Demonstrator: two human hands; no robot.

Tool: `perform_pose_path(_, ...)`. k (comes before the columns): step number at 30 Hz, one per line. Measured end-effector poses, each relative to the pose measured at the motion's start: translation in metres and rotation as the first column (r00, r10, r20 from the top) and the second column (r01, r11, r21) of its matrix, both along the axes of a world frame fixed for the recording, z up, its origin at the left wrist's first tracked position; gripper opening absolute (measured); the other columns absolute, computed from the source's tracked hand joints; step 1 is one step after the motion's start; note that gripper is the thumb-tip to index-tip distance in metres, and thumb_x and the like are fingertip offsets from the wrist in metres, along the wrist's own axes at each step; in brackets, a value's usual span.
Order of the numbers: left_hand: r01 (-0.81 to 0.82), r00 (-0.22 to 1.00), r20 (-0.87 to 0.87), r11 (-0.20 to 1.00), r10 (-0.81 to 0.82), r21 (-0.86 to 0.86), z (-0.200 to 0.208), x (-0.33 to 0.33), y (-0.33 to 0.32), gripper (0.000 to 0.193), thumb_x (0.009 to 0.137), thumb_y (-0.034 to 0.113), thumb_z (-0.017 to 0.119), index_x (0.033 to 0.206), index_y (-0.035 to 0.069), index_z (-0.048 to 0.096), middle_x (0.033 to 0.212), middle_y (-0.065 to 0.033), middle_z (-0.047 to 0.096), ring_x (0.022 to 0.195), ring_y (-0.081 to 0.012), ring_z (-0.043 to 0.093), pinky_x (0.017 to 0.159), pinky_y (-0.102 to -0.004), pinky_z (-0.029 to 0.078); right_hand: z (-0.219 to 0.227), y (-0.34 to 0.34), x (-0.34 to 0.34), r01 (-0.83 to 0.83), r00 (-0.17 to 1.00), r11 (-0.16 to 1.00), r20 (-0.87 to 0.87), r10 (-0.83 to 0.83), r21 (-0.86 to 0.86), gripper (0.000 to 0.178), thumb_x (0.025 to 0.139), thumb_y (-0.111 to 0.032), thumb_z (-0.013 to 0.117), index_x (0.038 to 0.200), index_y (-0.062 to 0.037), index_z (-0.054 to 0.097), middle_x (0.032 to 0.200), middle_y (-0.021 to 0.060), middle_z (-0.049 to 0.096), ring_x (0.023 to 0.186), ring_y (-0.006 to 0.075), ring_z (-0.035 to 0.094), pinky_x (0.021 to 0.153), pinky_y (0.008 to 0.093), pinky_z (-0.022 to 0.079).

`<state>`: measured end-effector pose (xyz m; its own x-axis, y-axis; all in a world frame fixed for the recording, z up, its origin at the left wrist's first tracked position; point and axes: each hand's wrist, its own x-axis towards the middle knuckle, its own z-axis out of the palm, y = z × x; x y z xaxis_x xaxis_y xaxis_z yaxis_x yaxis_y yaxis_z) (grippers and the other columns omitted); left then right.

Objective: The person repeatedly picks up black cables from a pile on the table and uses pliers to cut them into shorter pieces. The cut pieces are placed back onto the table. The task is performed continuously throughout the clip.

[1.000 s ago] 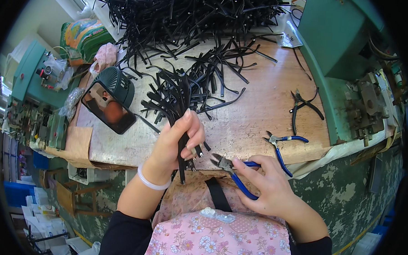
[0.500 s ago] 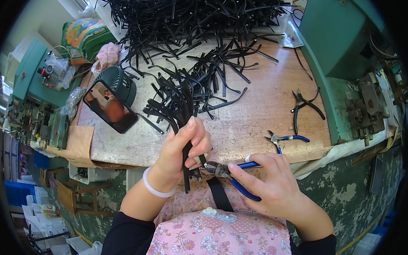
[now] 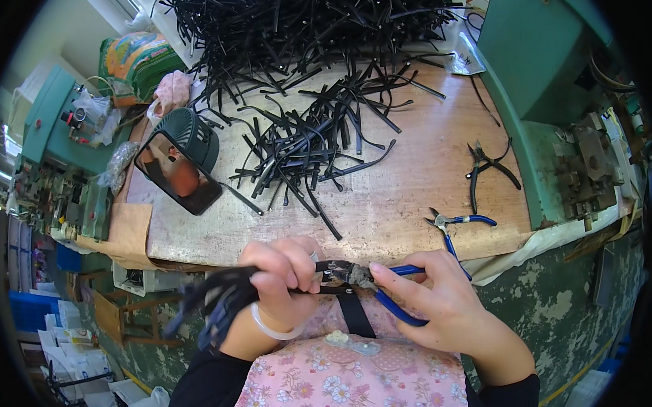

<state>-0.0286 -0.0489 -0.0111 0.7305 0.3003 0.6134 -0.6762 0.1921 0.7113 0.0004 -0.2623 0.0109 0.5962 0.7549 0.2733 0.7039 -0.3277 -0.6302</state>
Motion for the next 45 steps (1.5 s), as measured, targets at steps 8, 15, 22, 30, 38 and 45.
perform_pose_path(8, -0.244, 0.966, 0.11, 0.967, 0.236, 0.075, -0.006, 0.003, -0.016, 0.04, 0.102, 0.049, 0.034, 0.082, 0.015, 0.037, 0.059, 0.003, 0.041, 0.039, -0.0072, 0.035, 0.043, -0.02, 0.036, -0.004, 0.009, -0.01, 0.037, 0.998, 0.997, -0.06, -0.033, 0.07, 0.074, 0.062, -0.009, 0.078, 0.132, -0.0147, 0.058, 0.101, 0.0123, 0.055, 0.087, 0.028, 0.056, 0.074, 0.0348, 0.05)
perform_pose_path(15, 0.118, 0.913, -0.346, 0.952, -0.216, -0.284, 0.019, 0.004, 0.001, 0.039, 0.105, 0.043, 0.033, 0.078, 0.016, 0.039, 0.056, 0.0049, 0.037, 0.041, -0.0059, 0.029, 0.041, -0.0212, 0.029, -0.004, 0.002, -0.01, 0.063, 0.995, 0.995, -0.08, -0.057, 0.075, 0.072, 0.068, -0.014, 0.076, 0.137, -0.0194, 0.055, 0.099, 0.0139, 0.053, 0.085, 0.0288, 0.056, 0.074, 0.0364, 0.05)
perform_pose_path(22, 0.108, 0.885, -0.381, 0.913, -0.269, -0.393, 0.014, 0.01, 0.001, 0.038, 0.104, 0.042, 0.037, 0.081, 0.013, 0.044, 0.072, -0.0009, 0.047, 0.048, -0.0071, 0.036, 0.045, -0.0217, 0.034, -0.009, 0.005, -0.008, 0.125, 0.992, 0.989, 0.02, -0.127, 0.077, 0.07, 0.071, -0.016, 0.076, 0.137, -0.0161, 0.054, 0.109, 0.0151, 0.051, 0.09, 0.0294, 0.054, 0.08, 0.0393, 0.047)
perform_pose_path(30, 0.176, 0.667, -0.723, 0.904, 0.182, 0.39, 0.005, 0.078, 0.035, 0.021, 0.091, 0.017, 0.065, 0.099, -0.001, 0.055, 0.087, -0.013, 0.066, 0.064, -0.0175, 0.065, 0.054, -0.0294, 0.052, -0.022, 0.001, -0.009, 0.102, 0.991, 0.994, -0.09, -0.097, 0.048, 0.069, 0.072, -0.016, 0.074, 0.138, -0.016, 0.053, 0.11, 0.0154, 0.052, 0.097, 0.0316, 0.054, 0.084, 0.0391, 0.046)
perform_pose_path(38, 0.053, 0.935, 0.044, -0.26, 0.353, 0.964, -0.042, 0.131, 0.02, 0.021, 0.077, 0.016, 0.07, 0.088, 0.004, 0.059, 0.087, -0.0126, 0.062, 0.071, -0.031, 0.067, 0.059, -0.0389, 0.055, -0.02, -0.004, -0.01, 0.059, 0.996, 0.998, -0.065, -0.058, 0.009, 0.071, 0.069, -0.017, 0.079, 0.135, -0.011, 0.054, 0.114, 0.0163, 0.053, 0.102, 0.0323, 0.055, 0.088, 0.0397, 0.047)
perform_pose_path(45, 0.358, 0.735, -0.678, 0.843, 0.011, 0.402, 0.004, 0.112, 0.036, 0.022, 0.096, 0.014, 0.058, 0.113, 0.0, 0.055, 0.088, -0.0057, 0.067, 0.059, -0.0089, 0.056, 0.056, -0.0228, 0.048, -0.021, -0.005, -0.01, 0.075, 0.991, 0.995, -0.112, -0.068, 0.059, 0.072, 0.071, -0.018, 0.078, 0.137, -0.0114, 0.053, 0.114, 0.0164, 0.052, 0.1, 0.0326, 0.055, 0.087, 0.0402, 0.046)
